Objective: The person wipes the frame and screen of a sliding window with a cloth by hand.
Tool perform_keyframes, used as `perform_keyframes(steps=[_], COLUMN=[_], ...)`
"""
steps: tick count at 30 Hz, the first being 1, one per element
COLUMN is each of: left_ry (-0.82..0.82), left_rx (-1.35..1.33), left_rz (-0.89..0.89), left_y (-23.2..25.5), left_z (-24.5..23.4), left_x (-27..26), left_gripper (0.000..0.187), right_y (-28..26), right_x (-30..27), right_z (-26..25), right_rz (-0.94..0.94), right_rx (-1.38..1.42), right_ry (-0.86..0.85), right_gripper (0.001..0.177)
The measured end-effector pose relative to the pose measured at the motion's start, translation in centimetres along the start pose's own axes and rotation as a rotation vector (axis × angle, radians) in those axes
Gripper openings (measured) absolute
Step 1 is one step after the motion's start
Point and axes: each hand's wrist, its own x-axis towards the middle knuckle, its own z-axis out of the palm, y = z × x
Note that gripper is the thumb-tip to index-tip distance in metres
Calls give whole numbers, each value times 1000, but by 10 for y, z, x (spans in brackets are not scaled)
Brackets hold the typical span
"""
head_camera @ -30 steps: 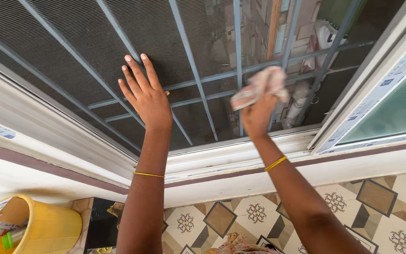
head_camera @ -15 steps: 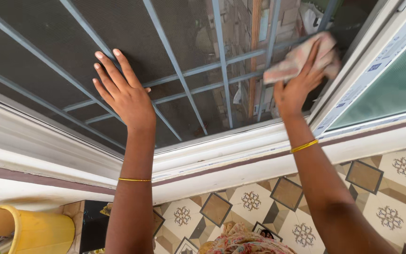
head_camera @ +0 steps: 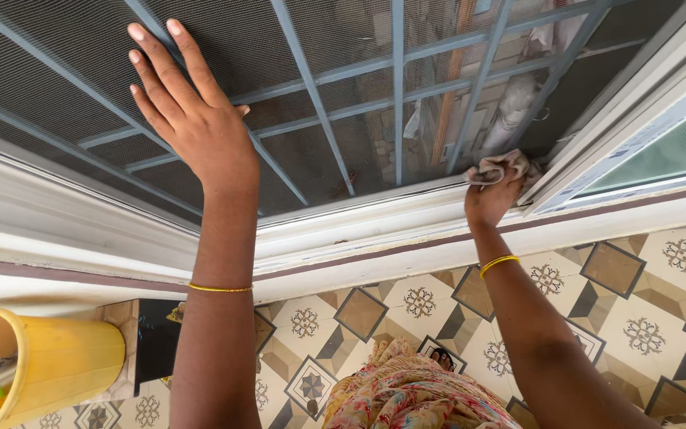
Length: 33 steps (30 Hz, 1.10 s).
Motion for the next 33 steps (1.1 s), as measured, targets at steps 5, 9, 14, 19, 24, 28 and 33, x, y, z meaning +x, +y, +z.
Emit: perform_keyframes(steps=[5, 9, 14, 19, 24, 28, 33], left_ry=[28, -31, -62, -59, -36, -97, -469], left_rx=[-5, -28, -81, -100, -83, -280, -454], left_rz=[-15, -9, -23, -33, -44, -3, 103], left_y=[2, 2, 4, 4, 7, 1, -16], left_z=[1, -8, -11, -8, -8, -28, -50], left_x=[-1, 2, 4, 3, 4, -22, -112], left_gripper=[116, 120, 127, 130, 123, 109, 89], right_y=[-60, -108, -146, -209, -249, -223, -130], right_x=[-71, -72, 19, 92, 61, -6, -20], right_z=[37, -4, -81, -150, -114, -56, -40], right_rz=[-188, -386, -442, -540, -901, -1238, -1440], right_rx=[-121, -37, 107, 282, 55, -385, -501], right_ry=[-194, -374, -254, 185, 16, -452, -781], right_gripper=[81, 68, 66, 66, 58, 44, 44])
